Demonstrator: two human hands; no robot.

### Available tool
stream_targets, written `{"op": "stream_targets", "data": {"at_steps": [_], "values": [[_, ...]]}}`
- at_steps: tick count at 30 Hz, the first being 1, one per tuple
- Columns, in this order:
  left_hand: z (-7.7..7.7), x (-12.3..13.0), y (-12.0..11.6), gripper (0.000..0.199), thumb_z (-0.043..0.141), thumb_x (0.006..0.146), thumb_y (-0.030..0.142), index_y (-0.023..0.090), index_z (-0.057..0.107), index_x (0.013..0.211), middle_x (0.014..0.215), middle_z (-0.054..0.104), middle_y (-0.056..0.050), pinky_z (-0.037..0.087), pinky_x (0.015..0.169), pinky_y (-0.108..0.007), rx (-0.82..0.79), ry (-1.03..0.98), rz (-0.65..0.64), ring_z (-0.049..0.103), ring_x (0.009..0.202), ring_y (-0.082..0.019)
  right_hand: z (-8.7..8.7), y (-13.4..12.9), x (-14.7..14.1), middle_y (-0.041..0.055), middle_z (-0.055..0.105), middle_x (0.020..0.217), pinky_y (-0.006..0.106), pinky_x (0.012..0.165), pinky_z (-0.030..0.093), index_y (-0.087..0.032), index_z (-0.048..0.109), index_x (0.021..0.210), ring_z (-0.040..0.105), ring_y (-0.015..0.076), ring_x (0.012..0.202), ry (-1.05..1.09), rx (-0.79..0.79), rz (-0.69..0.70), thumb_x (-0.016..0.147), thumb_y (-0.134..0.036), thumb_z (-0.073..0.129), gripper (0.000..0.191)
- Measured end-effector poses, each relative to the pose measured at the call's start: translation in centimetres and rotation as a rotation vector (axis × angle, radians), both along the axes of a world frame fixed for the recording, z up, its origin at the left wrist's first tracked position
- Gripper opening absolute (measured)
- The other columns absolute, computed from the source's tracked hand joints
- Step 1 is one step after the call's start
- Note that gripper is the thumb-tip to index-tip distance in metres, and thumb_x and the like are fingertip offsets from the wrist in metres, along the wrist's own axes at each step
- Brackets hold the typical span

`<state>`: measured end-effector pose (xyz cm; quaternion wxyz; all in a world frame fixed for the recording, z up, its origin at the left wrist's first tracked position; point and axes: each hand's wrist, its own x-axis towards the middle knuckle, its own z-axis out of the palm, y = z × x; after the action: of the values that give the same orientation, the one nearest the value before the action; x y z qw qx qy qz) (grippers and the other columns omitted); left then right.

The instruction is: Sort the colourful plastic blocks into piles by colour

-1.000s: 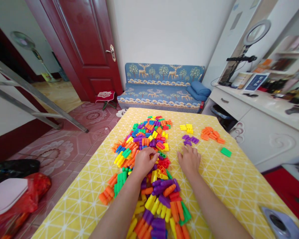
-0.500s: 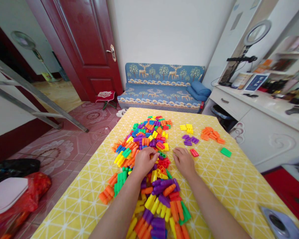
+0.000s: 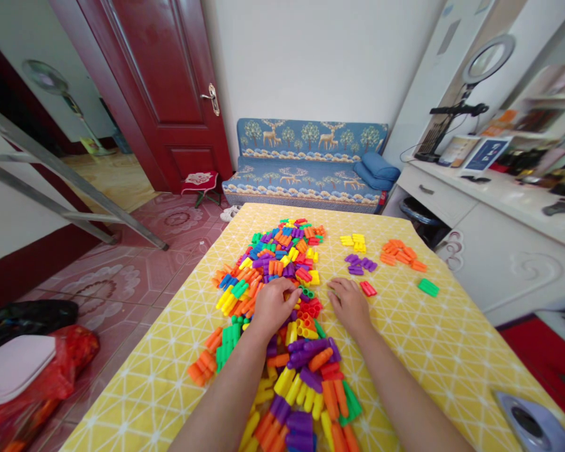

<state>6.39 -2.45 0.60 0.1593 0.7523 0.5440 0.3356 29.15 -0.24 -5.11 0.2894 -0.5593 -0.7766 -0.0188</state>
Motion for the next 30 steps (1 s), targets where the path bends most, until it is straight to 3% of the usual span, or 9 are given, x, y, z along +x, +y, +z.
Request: {"op": "stream_targets", "data": {"at_steps": [30], "values": [[-0.14, -0.02, 0.01, 0.022, 0.055, 0.088, 0.032, 0.019, 0.064, 0.072, 0.079, 0.067, -0.004, 0.043, 0.068, -0.026, -0.001, 0.009, -0.003, 0.061, 0.077, -0.016, -0.2, 0.14, 0.36, 0.0078, 0.064, 0.11, 0.036, 0.091, 0.042, -0.019, 0.067, 0.105, 0.055, 0.0219, 0.103, 0.045, -0.03, 0.005, 0.089, -0.025, 0.049, 0.024]]}}
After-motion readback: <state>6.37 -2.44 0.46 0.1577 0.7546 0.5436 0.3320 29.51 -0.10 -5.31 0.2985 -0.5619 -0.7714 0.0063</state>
